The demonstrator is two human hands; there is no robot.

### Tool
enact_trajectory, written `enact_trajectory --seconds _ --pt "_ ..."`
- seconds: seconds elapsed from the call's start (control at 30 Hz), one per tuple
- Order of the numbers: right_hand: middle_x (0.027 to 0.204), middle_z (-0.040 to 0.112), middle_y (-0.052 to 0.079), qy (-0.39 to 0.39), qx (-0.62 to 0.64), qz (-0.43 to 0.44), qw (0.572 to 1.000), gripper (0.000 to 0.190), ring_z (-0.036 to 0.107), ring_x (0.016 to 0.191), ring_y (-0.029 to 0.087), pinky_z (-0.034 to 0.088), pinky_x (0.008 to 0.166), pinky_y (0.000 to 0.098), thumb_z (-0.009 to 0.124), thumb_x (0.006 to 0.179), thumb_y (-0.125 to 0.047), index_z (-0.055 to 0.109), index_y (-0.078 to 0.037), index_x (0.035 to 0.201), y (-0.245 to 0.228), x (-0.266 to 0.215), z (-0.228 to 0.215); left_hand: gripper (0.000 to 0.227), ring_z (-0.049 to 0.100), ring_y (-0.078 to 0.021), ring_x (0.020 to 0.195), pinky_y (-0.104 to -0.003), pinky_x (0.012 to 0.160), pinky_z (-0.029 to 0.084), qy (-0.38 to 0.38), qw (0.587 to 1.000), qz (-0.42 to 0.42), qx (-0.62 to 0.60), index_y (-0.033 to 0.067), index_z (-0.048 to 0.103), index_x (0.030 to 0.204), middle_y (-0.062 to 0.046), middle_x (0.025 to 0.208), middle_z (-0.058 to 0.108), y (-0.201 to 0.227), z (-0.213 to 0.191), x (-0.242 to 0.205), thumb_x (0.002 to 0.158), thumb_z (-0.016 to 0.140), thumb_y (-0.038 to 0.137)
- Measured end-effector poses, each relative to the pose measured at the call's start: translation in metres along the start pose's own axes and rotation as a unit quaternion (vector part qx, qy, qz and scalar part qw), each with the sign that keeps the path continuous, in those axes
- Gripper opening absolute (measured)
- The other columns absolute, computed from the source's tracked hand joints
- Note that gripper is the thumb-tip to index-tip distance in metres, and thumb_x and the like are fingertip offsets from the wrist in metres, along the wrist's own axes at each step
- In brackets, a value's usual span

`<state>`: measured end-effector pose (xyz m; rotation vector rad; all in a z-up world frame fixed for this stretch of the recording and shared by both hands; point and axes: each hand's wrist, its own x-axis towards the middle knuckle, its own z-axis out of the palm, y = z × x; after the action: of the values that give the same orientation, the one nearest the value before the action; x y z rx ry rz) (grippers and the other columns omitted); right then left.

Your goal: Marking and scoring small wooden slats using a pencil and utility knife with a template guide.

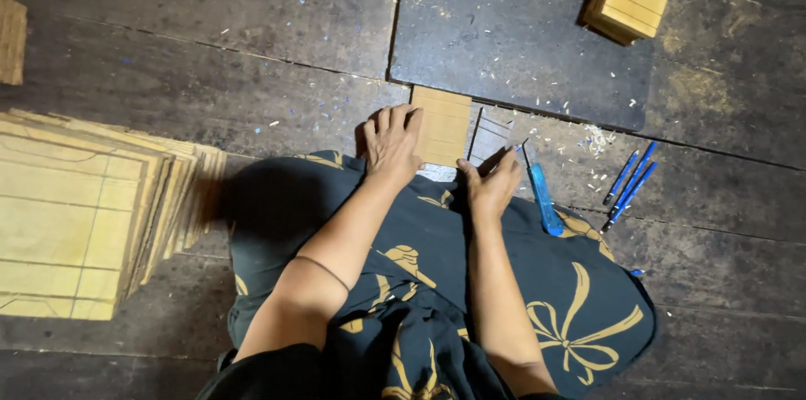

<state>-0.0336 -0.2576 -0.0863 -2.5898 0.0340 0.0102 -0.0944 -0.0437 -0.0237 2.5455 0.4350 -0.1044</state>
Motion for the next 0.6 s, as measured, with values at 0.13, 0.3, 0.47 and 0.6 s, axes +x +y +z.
enact_trajectory --seconds 0.13,0.3,0.47,0.6 --pt "0.123 0.06 0.02 -0.021 -0.022 0.001 1.0 0.111 0.06 0.119 0.043 0.048 0.106 0.0513 0.1 0.065 -0.033 0.042 -0.005 0.155 0.005 0.007 -0.001 0.087 0.028 -0.0319 0.14 -0.055 0.112 0.023 -0.008 1.0 -0.004 0.003 0.0104 0.051 0.148 -0.009 0.146 0.041 -0.002 -0.001 0.001 0.072 0.091 0.022" --pt "0.099 0.059 0.009 -0.005 -0.024 -0.001 1.0 0.043 0.065 0.103 0.039 0.052 0.092 0.0495 0.088 0.064 -0.03 0.062 -0.012 0.094 -0.021 -0.007 -0.025 0.089 0.028 -0.0339 0.142 -0.055 0.113 0.022 -0.02 1.0 -0.003 -0.006 0.0077 0.049 0.149 -0.009 0.147 0.04 0.001 -0.005 0.0 0.072 0.091 0.023" --pt "0.102 0.063 0.017 0.061 0.031 0.015 0.998 0.064 0.067 0.102 0.043 0.054 0.09 0.0538 0.087 0.06 -0.035 0.063 -0.008 0.112 0.005 -0.004 -0.005 0.094 0.028 -0.0344 0.142 -0.056 0.114 0.024 -0.025 1.0 -0.004 -0.007 0.0076 0.048 0.15 -0.009 0.148 0.038 -0.001 0.001 0.003 0.07 0.093 0.026" --pt "0.094 0.066 0.021 0.09 0.059 -0.082 0.991 0.061 0.069 0.093 0.044 0.055 0.083 0.0508 0.088 0.059 -0.033 0.067 -0.007 0.11 -0.024 -0.02 -0.008 0.093 0.028 -0.0338 0.142 -0.055 0.114 0.025 -0.038 0.999 -0.008 -0.016 0.0084 0.046 0.151 -0.009 0.149 0.037 -0.001 -0.002 0.002 0.071 0.092 0.025"
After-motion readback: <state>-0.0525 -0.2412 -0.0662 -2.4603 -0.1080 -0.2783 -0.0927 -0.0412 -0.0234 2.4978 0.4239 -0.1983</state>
